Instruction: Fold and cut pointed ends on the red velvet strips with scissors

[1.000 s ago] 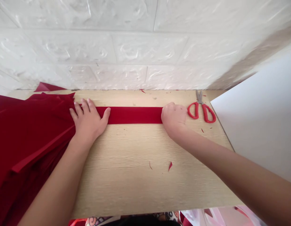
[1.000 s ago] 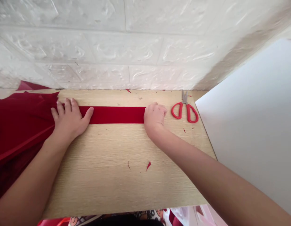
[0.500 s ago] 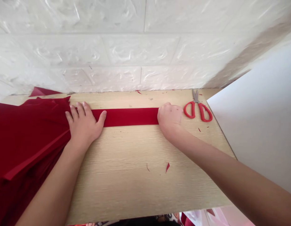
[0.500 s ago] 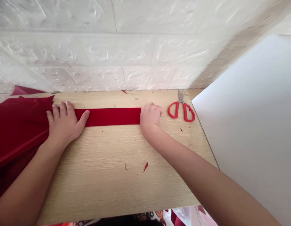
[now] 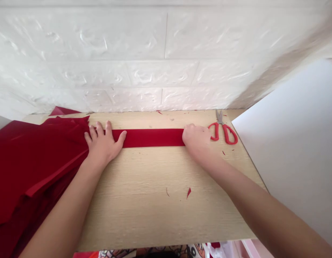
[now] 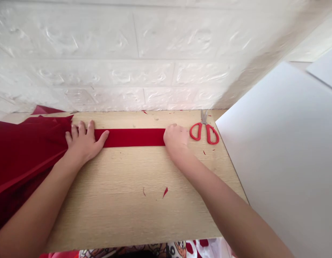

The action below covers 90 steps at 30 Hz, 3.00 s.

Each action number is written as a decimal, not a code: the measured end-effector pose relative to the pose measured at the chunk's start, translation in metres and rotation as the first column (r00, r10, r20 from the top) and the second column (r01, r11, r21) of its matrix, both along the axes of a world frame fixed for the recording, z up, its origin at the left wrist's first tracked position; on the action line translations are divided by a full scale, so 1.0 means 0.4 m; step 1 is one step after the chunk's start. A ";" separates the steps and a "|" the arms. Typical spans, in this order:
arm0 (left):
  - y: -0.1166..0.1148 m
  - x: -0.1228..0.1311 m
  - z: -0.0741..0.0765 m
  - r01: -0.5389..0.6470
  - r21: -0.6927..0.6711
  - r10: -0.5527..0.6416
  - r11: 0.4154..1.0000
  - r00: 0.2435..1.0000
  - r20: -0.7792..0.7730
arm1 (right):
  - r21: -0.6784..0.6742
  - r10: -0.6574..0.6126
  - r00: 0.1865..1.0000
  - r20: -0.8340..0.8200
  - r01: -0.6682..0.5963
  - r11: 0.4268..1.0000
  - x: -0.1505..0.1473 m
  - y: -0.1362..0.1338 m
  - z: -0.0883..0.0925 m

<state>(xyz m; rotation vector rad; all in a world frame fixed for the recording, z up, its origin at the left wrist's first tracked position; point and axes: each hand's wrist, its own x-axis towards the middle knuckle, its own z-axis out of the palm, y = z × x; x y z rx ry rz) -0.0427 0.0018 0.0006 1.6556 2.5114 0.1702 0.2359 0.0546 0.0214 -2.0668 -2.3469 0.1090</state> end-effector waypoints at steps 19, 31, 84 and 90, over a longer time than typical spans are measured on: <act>0.024 0.250 0.146 0.648 0.372 -0.665 0.665 0.740 -0.101 | 0.053 -0.160 0.984 -0.074 0.164 0.985 0.071 -0.018 0.079; 0.225 0.416 0.025 0.713 0.405 -0.790 0.572 0.346 0.507 | 0.197 -0.071 0.977 -0.200 0.111 0.974 0.137 -0.009 -0.012; 0.242 0.407 0.077 0.736 0.175 -0.722 0.654 0.538 0.435 | 0.085 0.039 0.391 -0.920 0.101 0.991 0.168 0.021 -0.062; 0.262 0.377 0.113 0.744 0.110 -0.698 0.659 0.550 0.459 | 0.044 -0.002 0.353 -0.936 0.122 0.992 0.169 0.024 -0.060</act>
